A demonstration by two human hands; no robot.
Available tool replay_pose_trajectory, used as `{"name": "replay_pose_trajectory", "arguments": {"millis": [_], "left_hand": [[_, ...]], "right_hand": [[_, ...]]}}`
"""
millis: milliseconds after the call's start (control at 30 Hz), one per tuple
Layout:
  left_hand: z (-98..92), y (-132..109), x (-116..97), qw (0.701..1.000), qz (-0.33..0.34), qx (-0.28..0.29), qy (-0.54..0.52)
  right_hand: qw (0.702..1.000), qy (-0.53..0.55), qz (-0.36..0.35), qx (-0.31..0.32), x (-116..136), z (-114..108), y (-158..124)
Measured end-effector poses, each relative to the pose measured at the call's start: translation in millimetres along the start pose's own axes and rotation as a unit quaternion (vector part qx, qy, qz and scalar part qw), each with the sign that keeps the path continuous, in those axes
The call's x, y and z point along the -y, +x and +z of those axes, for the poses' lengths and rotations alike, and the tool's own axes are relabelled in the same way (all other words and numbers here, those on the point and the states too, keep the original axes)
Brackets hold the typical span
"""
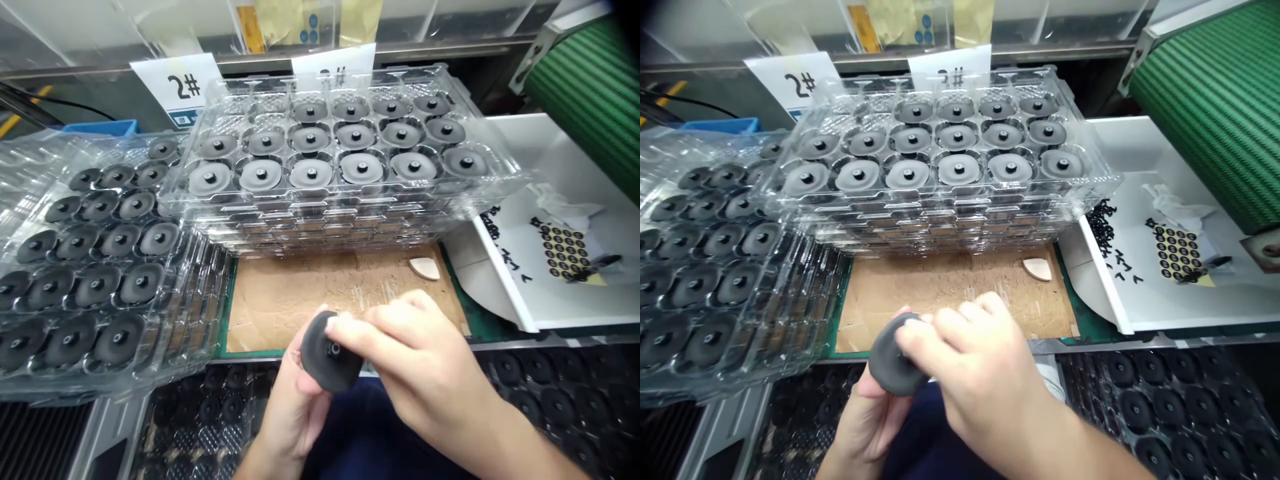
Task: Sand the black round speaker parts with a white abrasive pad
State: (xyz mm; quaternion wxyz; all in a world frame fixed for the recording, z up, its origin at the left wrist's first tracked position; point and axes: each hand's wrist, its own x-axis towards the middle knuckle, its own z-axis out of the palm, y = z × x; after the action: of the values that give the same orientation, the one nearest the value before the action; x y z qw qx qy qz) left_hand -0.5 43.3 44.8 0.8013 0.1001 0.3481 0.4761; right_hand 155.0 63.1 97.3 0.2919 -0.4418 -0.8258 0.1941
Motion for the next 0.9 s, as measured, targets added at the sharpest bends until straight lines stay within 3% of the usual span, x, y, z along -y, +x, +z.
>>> {"name": "replay_pose_trajectory", "arguments": {"millis": [100,167,233,333,433,567,667,700,767,833,900], "left_hand": [[4.3,0,-1,0.995,-0.075,0.062,0.023],[4.0,0,-4,0.992,-0.091,0.083,0.032],[1.1,-1,-7,0.993,-0.089,0.078,0.024],[-4.7,-2,-9,0.993,-0.097,0.064,0.006],[-6.7,1,-9,0.992,-0.105,0.071,0.002],[-2.1,7,-8,0.989,-0.116,0.091,0.014],[2.6,8,-6,0.988,-0.123,0.086,0.021],[3.3,7,-4,0.989,-0.122,0.084,0.026],[2.7,5,-1,0.990,-0.113,0.077,0.039],[-0.8,4,3,0.992,-0.100,0.063,0.051],[-5.0,3,7,0.993,-0.091,0.047,0.051]], "right_hand": [[0.981,0.083,-0.153,0.085,-13,-4,19],[0.975,0.080,-0.176,0.110,-26,-6,26],[0.992,0.033,-0.112,0.051,-39,-2,19],[0.995,0.064,0.065,-0.027,-55,15,-13],[0.966,0.139,0.218,0.020,-65,40,-55],[0.947,0.154,0.277,0.056,-68,48,-83],[0.944,0.133,0.297,-0.057,-57,26,-70],[0.946,0.128,0.280,-0.098,-49,17,-61],[0.968,0.126,0.171,-0.135,-33,2,-41],[0.988,0.123,0.031,-0.086,-20,-4,-25],[0.995,0.103,-0.007,-0.008,-13,-3,-14]]}}
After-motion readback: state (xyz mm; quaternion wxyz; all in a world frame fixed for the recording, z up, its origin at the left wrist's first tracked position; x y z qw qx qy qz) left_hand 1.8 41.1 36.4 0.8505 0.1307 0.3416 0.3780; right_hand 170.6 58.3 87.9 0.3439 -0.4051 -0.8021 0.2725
